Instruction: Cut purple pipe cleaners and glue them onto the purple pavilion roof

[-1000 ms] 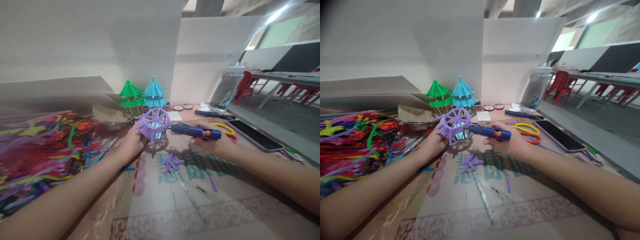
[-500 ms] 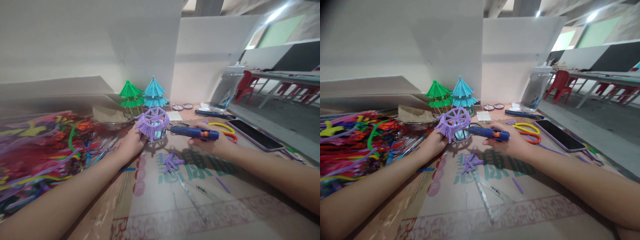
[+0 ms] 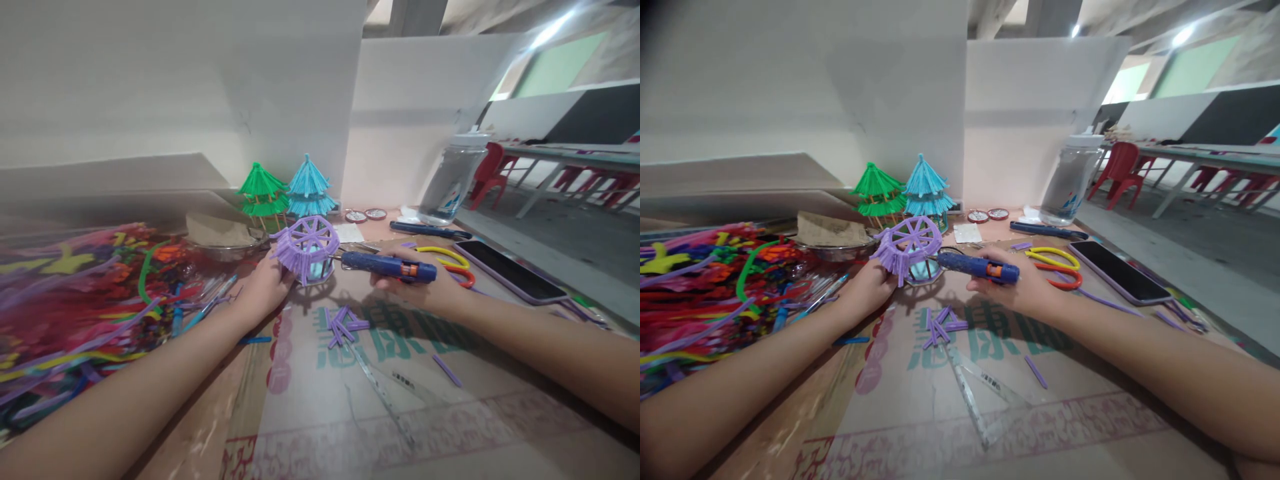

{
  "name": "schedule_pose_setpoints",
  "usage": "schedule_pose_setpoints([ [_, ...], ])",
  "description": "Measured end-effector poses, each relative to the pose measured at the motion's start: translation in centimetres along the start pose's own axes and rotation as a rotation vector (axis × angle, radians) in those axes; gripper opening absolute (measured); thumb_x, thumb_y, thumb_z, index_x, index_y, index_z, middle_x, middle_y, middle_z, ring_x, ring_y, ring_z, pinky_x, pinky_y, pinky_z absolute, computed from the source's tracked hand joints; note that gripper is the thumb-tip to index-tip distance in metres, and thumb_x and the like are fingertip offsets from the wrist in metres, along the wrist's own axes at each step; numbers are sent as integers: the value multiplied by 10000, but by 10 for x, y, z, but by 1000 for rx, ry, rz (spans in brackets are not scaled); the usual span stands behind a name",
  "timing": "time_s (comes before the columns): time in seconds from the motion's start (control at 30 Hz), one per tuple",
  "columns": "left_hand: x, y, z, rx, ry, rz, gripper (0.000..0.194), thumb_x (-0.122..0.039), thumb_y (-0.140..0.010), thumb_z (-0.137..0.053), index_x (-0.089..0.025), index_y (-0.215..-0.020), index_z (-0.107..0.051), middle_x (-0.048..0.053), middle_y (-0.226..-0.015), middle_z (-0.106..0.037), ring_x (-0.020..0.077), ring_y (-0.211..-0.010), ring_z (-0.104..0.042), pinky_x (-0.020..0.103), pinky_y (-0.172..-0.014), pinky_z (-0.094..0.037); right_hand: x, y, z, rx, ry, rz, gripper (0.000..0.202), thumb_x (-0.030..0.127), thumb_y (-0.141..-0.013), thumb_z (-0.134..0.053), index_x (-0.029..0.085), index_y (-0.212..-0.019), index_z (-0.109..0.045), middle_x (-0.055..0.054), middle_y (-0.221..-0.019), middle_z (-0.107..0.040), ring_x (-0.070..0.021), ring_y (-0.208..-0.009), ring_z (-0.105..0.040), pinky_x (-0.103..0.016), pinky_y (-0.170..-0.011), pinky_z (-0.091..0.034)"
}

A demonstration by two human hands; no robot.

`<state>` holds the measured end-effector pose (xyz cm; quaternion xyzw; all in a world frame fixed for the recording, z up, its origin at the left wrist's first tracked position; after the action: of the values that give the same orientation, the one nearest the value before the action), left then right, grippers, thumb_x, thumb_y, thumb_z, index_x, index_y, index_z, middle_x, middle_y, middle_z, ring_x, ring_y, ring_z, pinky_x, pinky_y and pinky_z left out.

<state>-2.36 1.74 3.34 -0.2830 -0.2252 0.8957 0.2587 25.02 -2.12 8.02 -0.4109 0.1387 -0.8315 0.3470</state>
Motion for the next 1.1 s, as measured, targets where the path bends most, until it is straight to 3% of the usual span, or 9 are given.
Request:
schedule_pose_setpoints([
  [0.17,-1,-1,1,6,-3,6,408,-188,-867,-491,-156,-1243,-646,122,-1192,-673,299,-1215,-588,503,-1130,-421,1,0,0,-30,9,-2,271,458,-784,-745,243,-875,-608,0,-722,-623,-174,-611,-563,-314,-573,-441],
  [0.37,-4,-1,2,11,23,-5,408,-183,-863,-479,-162,-1235,-646,121,-1239,-658,301,-1299,-533,495,-1149,-398,4,0,0,-22,0,-3,260,447,-800,-738,241,-888,-606,11,-720,-626,-167,-626,-583,-305,-588,-468],
  [0.53,-5,-1,3,13,31,12,375,-194,-871,-487,-162,-1199,-665,125,-1216,-667,298,-1208,-593,498,-1146,-397,-5,3,-2,22,16,-22,258,452,-827,-727,246,-956,-642,-30,-848,-704,-210,-752,-661,-340,-672,-521],
  [0.67,-5,-1,3,17,27,10,371,-193,-871,-489,-160,-1191,-673,134,-1202,-673,305,-1190,-604,493,-1135,-415,-4,4,-1,-8,41,8,253,421,-822,-738,244,-980,-650,-21,-850,-708,-199,-735,-666,-332,-665,-522],
  [1.1,0,0,0,2,-19,6,430,-168,-872,-494,-170,-1285,-615,132,-1323,-622,306,-1341,-506,502,-1153,-406,-5,3,0,-50,23,35,257,463,-810,-726,225,-855,-642,-11,-748,-655,-169,-640,-597,-301,-586,-468],
])
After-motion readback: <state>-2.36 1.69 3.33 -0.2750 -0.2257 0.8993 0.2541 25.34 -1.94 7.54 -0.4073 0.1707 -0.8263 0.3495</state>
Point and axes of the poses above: each hand's wrist, its own y-axis away from the middle knuckle, its own z-axis out of the back of the hand, x = y × z, the point moved 3 cm from there along -y, towards the middle knuckle
